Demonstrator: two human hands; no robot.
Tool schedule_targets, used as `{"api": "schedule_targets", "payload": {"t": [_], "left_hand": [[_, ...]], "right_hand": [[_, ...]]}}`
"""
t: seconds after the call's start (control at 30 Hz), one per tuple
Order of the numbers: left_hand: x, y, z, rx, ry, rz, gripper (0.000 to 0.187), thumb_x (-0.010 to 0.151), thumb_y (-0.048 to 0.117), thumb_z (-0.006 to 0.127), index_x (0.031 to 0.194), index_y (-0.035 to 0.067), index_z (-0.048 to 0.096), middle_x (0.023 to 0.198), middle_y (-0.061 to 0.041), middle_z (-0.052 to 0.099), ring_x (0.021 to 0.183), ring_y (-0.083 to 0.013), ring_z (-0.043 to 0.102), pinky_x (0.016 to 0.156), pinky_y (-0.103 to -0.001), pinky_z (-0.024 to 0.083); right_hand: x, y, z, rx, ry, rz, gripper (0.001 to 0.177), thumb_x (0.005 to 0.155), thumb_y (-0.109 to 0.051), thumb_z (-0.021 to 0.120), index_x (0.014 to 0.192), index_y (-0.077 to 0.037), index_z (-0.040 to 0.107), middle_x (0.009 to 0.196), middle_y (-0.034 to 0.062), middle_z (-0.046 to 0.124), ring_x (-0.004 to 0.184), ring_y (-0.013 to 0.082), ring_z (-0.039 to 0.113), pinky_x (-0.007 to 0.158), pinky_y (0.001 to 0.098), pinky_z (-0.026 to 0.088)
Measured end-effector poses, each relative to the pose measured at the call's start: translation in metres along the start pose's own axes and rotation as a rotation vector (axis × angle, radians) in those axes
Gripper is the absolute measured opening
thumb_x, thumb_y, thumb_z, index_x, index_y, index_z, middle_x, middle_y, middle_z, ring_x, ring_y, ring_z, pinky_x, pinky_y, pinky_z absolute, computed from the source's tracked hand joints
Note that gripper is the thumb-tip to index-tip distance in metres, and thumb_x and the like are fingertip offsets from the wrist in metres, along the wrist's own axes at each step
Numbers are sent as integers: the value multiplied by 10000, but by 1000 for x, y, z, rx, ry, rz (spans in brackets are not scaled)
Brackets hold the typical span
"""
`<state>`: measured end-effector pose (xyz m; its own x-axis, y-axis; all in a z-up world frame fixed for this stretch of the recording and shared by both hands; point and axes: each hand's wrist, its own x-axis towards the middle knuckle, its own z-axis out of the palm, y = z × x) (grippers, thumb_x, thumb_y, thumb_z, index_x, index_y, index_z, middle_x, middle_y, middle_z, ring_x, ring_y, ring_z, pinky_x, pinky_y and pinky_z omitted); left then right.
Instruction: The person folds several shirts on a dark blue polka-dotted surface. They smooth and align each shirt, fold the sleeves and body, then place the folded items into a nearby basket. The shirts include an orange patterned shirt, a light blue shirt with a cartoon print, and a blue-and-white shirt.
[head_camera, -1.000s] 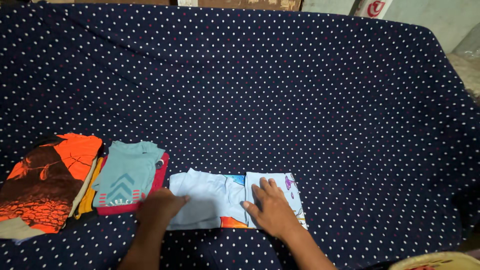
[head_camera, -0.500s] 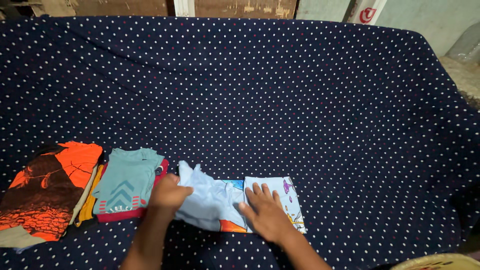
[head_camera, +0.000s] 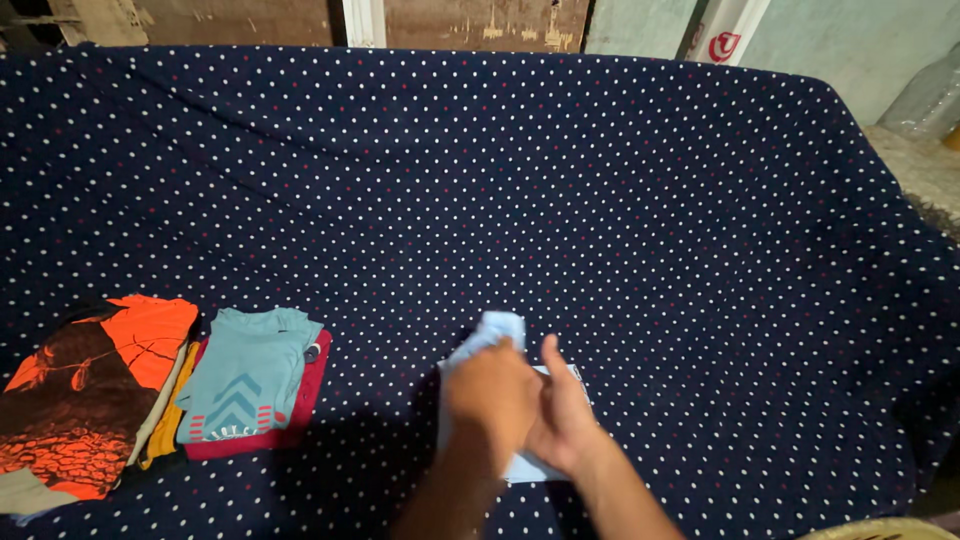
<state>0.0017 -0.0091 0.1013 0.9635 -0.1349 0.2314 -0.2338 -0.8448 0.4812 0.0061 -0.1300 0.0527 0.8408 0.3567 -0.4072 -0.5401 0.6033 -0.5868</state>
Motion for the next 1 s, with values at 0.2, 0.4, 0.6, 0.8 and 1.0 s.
{"api": "schedule_targets", "payload": {"t": [0.2, 0.4, 0.6, 0.8, 1.0], "left_hand": [[-60, 43, 42, -88, 160, 358, 309, 705, 157, 750, 926, -50, 693, 856, -195, 711, 845, -365, 695, 712, -458, 565], [-52, -53, 35, -144, 353, 211, 162, 824, 88, 684, 964, 9, 703, 1076, -181, 711, 1023, -361, 665, 901, -461, 518], [-39, -89, 34, -344, -113, -332, 819, 727, 201, 873, 1412, 12, 466, 1351, -204, 561, 1266, -355, 564, 1061, -401, 470], [-61, -65, 30, -306, -120, -112, 1093, 668, 138, 863, 1569, 33, 252, 1587, -217, 341, 1390, -392, 416, 1115, -396, 404], [-64, -65, 67, 7, 20, 129, 716, 847, -17, 551, 1524, -22, 318, 1609, -223, 314, 1466, -410, 322, 1148, -453, 333]], "right_hand": [[4, -20, -38, -22, -118, 83, 652, 873, -706, 616, 990, -73, 724, 898, 128, 745, 742, 293, 720, 697, 459, 604], [-4, -12, -35, -280, 51, -12, 345, 850, -152, 735, 1175, -44, 689, 1072, 109, 763, 937, 236, 747, 860, 423, 627], [4, -3, -23, -356, 169, -64, 417, 855, 16, 677, 1264, -57, 648, 1125, 142, 739, 965, 266, 749, 856, 458, 638], [-2, -21, -44, -263, 138, -138, 481, 872, 35, 585, 1335, -93, 613, 1139, 174, 727, 920, 293, 731, 776, 444, 611], [-25, -31, -68, -452, 280, -131, 536, 847, 98, 577, 1368, -29, 592, 1149, 209, 730, 930, 293, 741, 824, 440, 632]]}}
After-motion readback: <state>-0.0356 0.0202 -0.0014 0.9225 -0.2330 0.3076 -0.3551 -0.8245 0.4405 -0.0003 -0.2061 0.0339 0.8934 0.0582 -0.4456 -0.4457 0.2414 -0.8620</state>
